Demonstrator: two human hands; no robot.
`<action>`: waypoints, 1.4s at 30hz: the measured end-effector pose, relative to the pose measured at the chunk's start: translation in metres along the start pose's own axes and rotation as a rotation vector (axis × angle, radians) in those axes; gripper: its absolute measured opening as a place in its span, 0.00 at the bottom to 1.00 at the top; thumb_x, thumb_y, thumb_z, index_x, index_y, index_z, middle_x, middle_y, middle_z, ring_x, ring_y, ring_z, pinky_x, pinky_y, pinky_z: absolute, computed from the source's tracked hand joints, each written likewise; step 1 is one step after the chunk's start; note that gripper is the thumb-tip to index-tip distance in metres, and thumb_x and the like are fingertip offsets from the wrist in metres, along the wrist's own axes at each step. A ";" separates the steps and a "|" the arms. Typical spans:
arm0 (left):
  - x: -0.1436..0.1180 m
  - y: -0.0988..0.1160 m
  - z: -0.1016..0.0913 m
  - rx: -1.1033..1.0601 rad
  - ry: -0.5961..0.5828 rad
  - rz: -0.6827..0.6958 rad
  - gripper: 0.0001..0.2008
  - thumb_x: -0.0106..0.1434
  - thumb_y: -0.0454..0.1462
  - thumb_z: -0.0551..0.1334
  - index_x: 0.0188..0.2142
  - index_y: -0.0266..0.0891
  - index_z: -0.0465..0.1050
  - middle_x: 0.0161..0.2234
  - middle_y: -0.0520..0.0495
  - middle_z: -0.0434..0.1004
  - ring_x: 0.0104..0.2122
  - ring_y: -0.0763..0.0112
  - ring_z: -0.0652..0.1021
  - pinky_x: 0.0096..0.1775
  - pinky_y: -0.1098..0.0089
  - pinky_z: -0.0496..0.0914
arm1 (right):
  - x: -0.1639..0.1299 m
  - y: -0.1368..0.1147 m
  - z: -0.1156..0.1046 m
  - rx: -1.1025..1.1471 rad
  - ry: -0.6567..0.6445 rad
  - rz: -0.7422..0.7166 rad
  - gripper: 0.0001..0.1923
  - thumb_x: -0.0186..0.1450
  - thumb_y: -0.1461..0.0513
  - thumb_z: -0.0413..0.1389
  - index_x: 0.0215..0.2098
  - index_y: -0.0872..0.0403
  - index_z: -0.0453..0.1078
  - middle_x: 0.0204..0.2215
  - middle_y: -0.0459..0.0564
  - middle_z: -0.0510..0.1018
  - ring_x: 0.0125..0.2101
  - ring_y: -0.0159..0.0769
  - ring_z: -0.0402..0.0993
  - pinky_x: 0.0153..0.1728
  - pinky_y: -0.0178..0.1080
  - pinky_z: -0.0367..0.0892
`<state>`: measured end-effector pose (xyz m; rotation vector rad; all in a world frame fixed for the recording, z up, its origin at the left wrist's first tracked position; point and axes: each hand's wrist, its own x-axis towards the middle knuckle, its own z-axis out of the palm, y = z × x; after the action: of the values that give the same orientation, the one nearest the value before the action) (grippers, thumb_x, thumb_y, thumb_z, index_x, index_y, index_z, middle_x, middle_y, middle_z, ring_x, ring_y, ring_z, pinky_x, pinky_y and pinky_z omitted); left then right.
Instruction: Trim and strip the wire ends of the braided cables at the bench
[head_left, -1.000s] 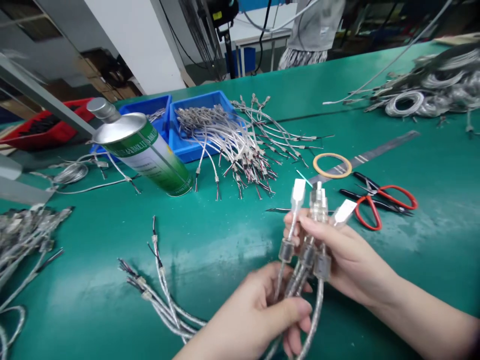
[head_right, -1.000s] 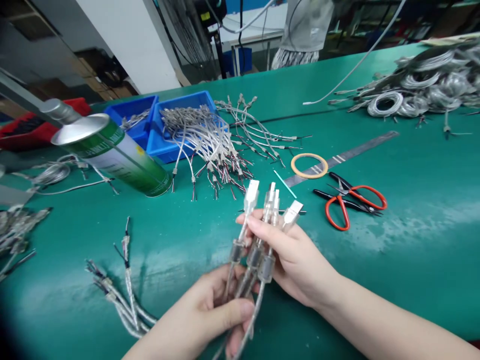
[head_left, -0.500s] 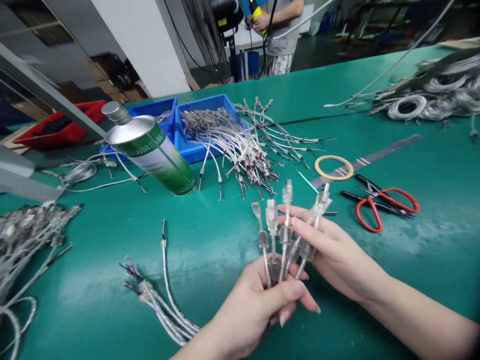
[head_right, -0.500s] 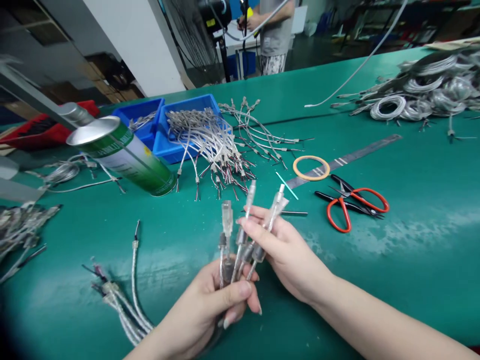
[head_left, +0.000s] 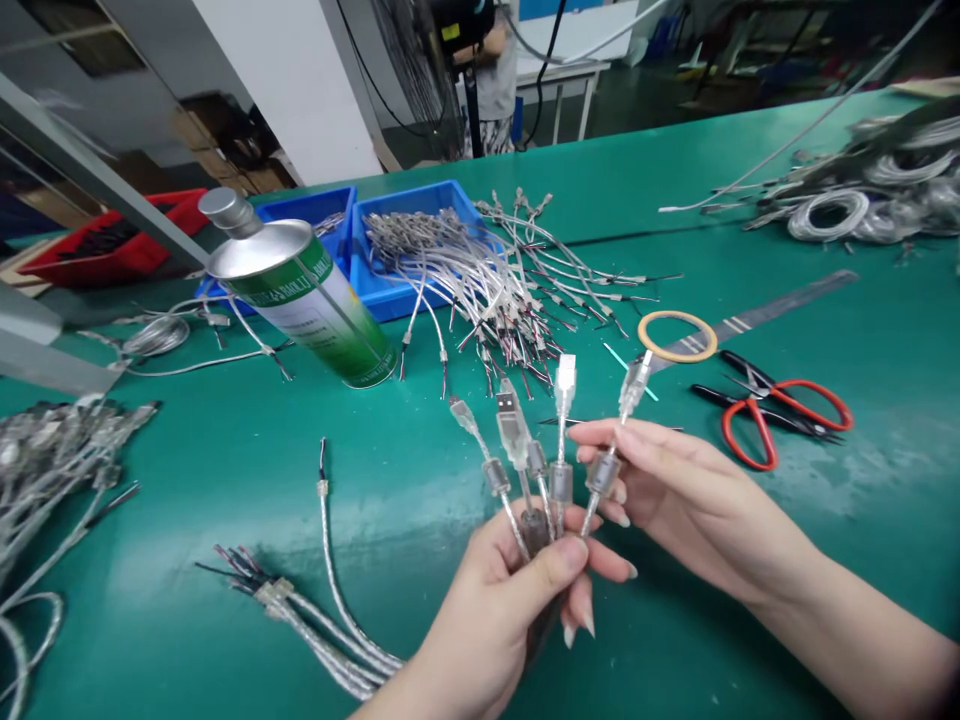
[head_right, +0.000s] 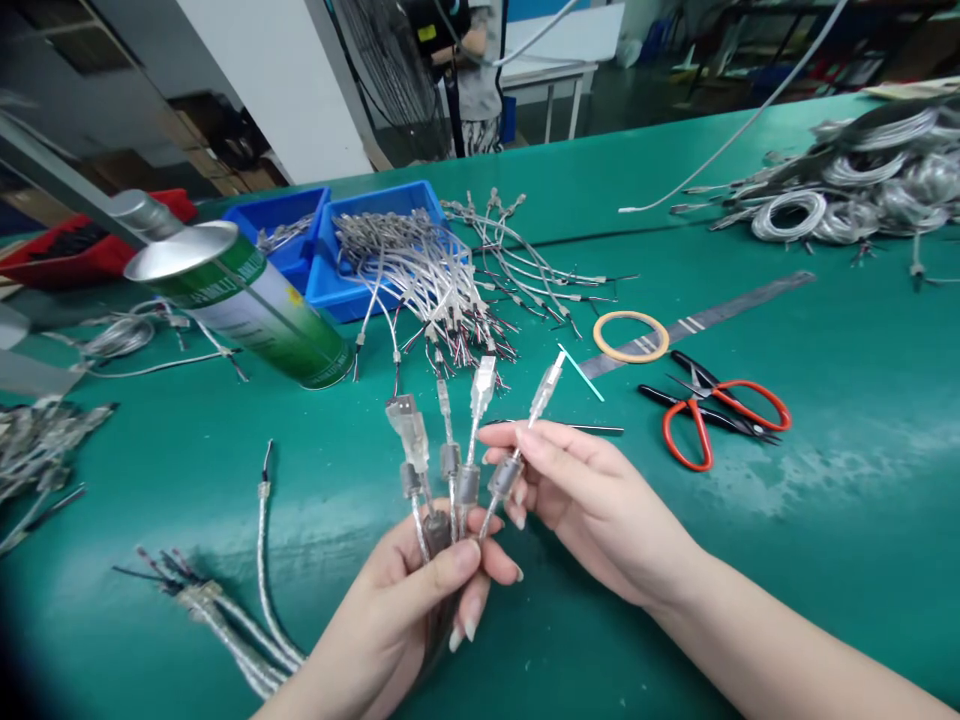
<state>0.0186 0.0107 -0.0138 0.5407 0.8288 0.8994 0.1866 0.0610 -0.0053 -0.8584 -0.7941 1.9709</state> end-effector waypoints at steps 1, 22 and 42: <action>0.000 0.000 0.000 0.000 -0.004 -0.002 0.08 0.62 0.36 0.62 0.39 0.32 0.70 0.31 0.42 0.80 0.21 0.81 0.69 0.24 0.78 0.62 | 0.000 0.000 -0.001 -0.003 0.011 -0.001 0.12 0.68 0.59 0.55 0.43 0.56 0.76 0.32 0.49 0.75 0.27 0.27 0.66 0.29 0.30 0.65; 0.004 0.006 0.000 -0.098 0.118 -0.107 0.08 0.56 0.32 0.67 0.36 0.30 0.76 0.29 0.41 0.79 0.18 0.83 0.67 0.21 0.82 0.62 | 0.001 -0.015 -0.005 -0.454 0.042 -0.107 0.13 0.63 0.55 0.60 0.41 0.55 0.70 0.26 0.46 0.73 0.24 0.29 0.68 0.25 0.32 0.66; 0.001 0.027 -0.011 -0.225 0.242 -0.019 0.14 0.44 0.33 0.75 0.31 0.33 0.77 0.26 0.45 0.78 0.21 0.77 0.70 0.22 0.77 0.64 | -0.029 -0.069 -0.155 -1.461 0.616 -0.099 0.16 0.51 0.50 0.62 0.26 0.53 0.68 0.25 0.52 0.76 0.26 0.42 0.70 0.26 0.40 0.63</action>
<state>-0.0025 0.0264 -0.0008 0.2302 0.9344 1.0388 0.3520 0.1014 -0.0319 -2.0052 -1.7911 0.6455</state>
